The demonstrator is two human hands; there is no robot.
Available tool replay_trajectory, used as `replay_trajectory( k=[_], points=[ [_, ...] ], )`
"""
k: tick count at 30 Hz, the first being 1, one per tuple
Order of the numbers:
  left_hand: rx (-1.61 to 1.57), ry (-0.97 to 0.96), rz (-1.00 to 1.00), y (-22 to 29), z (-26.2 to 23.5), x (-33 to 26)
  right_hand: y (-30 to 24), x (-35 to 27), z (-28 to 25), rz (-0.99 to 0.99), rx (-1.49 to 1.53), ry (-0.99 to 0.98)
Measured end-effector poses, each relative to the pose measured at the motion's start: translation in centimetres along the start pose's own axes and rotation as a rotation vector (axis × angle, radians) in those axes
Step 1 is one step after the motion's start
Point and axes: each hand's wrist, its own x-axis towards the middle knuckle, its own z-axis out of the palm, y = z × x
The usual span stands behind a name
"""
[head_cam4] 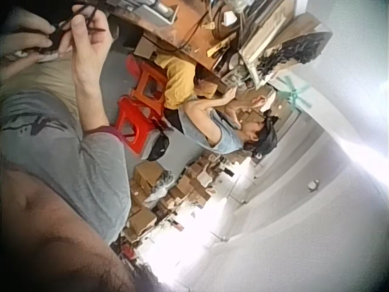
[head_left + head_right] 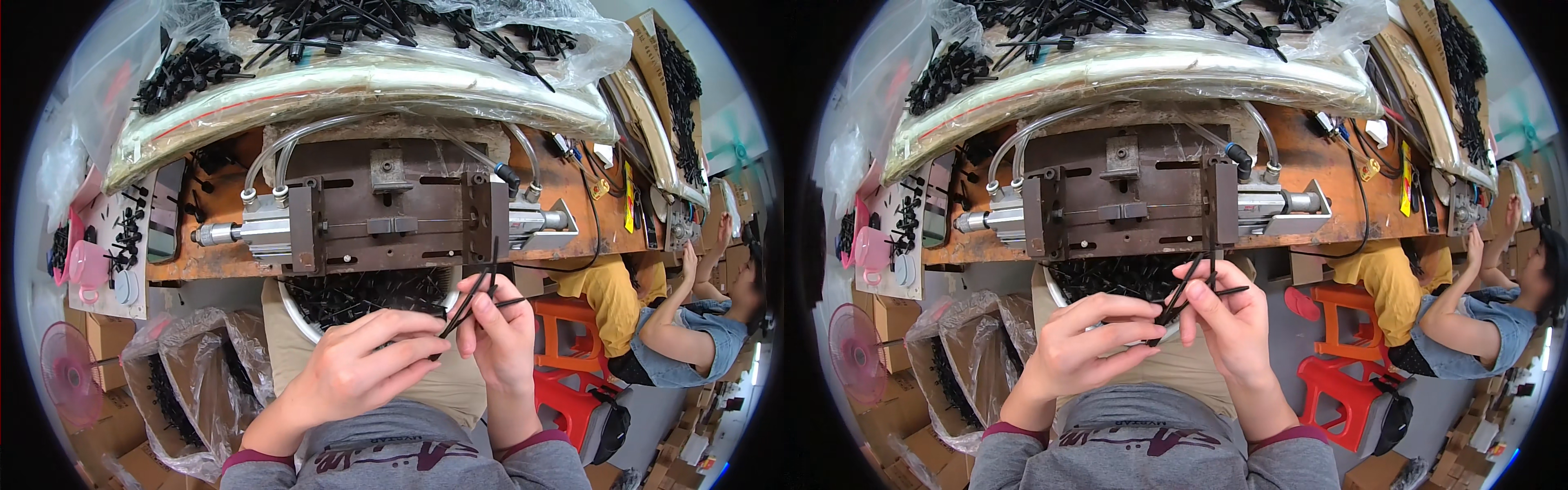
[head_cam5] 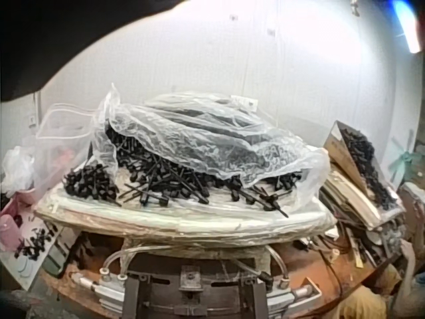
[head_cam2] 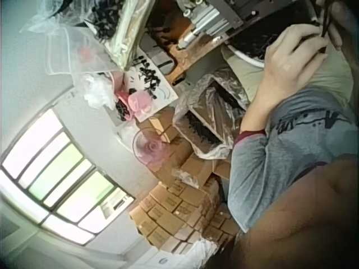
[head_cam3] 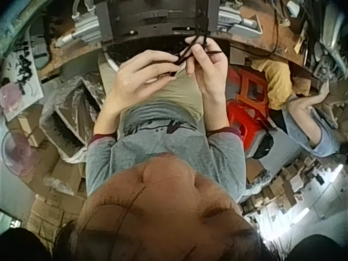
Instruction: Operating a pneumatic press to process small black plastic parts.
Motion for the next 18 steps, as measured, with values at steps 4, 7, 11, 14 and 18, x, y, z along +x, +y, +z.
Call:
replay_trajectory(
  k=[4,7,11,14,18],
  points=[
    [-0.027,-0.023,-0.020,0.1,-0.2,-0.5,0.0,0.1,-0.3,-0.027,-0.012,-0.019],
    [-0.024,-0.038,-0.026,0.1,-0.6,-0.9,0.0,0.2,0.0,-0.033,-0.029,-0.036],
    [-0.026,-0.056,-0.053,0.1,-0.8,-1.2,0.1,0.3,0.2,-0.047,-0.078,-0.022],
    [-0.049,-0.084,-0.091,0.2,-0.5,-1.1,-0.1,0.4,0.4,-0.023,-0.150,0.027],
    [-0.078,-0.054,-0.207,2.0,-0.3,-0.5,-0.6,0.2,0.6,-0.008,-0.081,-0.051]
  ],
)
